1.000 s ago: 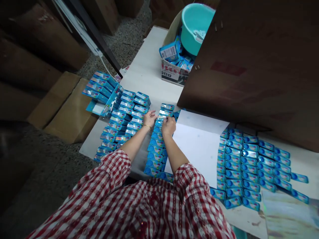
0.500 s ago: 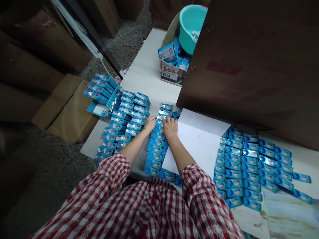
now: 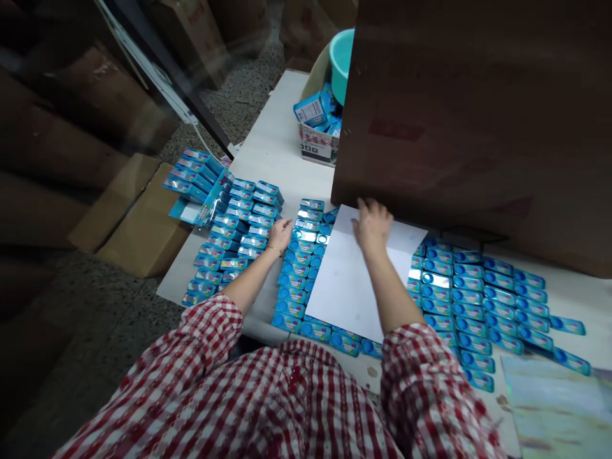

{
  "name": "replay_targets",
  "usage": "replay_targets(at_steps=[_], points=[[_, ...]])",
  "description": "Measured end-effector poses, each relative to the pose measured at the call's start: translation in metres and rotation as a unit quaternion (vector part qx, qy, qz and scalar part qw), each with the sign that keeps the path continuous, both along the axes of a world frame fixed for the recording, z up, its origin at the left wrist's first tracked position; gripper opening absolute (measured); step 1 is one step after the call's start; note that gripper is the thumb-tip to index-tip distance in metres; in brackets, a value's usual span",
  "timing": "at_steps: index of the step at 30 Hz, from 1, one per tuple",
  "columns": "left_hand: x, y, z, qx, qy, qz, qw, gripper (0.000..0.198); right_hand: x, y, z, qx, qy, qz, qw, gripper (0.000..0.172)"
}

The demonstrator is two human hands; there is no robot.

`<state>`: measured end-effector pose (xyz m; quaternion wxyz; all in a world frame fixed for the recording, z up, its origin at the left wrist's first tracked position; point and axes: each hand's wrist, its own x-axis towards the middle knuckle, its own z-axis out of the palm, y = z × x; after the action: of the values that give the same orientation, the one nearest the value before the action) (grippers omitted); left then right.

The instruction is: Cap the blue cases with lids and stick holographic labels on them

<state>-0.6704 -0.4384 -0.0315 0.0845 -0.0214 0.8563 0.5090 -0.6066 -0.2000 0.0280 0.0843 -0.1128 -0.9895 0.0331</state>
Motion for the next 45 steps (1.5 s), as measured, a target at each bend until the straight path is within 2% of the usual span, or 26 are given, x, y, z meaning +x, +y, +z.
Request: replay_targets(at_steps=[2,3,5,7,9,11,13,17,19,21,23,27,32,35,39,42,45], points=[[0.008,0.010,0.012,0.018,0.029,-0.023,0.999,0.024,0.016,0.040,-0.001,0.011,-0.036,-0.034,0.999,0.043],[0.011,0.017,0.019,0.034,0.044,-0.037,0.998,0.024,0.027,0.055,-0.002,0.013,-0.055,-0.020,0.998,0.036],[0.019,0.035,0.031,0.075,0.058,-0.067,0.993,0.022,0.057,0.070,-0.003,0.009,-0.062,0.054,0.997,0.023],[0.027,0.054,0.040,0.110,0.029,-0.118,0.987,0.022,0.091,0.069,-0.003,0.006,-0.021,0.133,0.991,0.024],[0.037,0.074,0.042,0.115,-0.036,-0.200,0.972,0.027,0.123,0.062,-0.003,0.007,0.025,0.176,0.984,0.028],[0.049,0.090,0.038,0.096,-0.094,-0.291,0.947,0.030,0.149,0.055,-0.005,0.004,0.038,0.188,0.981,0.029],[0.062,0.103,0.030,0.091,-0.126,-0.337,0.929,0.027,0.167,0.055,-0.007,-0.009,0.015,0.197,0.980,0.029],[0.081,0.115,0.018,0.140,-0.155,-0.291,0.934,0.016,0.173,0.064,-0.005,-0.097,-0.045,0.219,0.970,0.035],[0.086,0.116,0.018,0.157,-0.162,-0.274,0.935,0.017,0.163,0.069,-0.001,-0.119,-0.038,0.181,0.976,0.040],[0.089,0.117,0.019,0.167,-0.164,-0.267,0.935,0.017,0.148,0.072,0.000,-0.089,-0.029,0.124,0.988,0.039],[0.091,0.119,0.019,0.178,-0.161,-0.246,0.939,0.018,0.135,0.075,-0.005,-0.049,-0.039,0.104,0.993,0.037],[0.100,0.124,0.011,0.230,-0.192,-0.179,0.937,0.022,0.133,0.082,-0.028,-0.026,-0.046,0.150,0.987,0.038],[0.114,0.133,0.005,0.278,-0.240,-0.149,0.918,0.027,0.149,0.085,-0.054,-0.068,-0.006,0.164,0.984,0.038],[0.119,0.135,0.005,0.286,-0.244,-0.144,0.915,0.025,0.149,0.082,-0.056,-0.095,0.011,0.132,0.987,0.036],[0.118,0.133,0.005,0.273,-0.234,-0.141,0.922,0.024,0.144,0.079,-0.047,-0.094,0.034,0.093,0.991,0.037],[0.118,0.133,0.003,0.262,-0.220,-0.144,0.929,0.026,0.141,0.082,-0.045,-0.072,0.017,0.095,0.993,0.036],[0.121,0.135,0.000,0.258,-0.211,-0.138,0.933,0.026,0.143,0.087,-0.054,-0.072,0.003,0.129,0.989,0.034]])
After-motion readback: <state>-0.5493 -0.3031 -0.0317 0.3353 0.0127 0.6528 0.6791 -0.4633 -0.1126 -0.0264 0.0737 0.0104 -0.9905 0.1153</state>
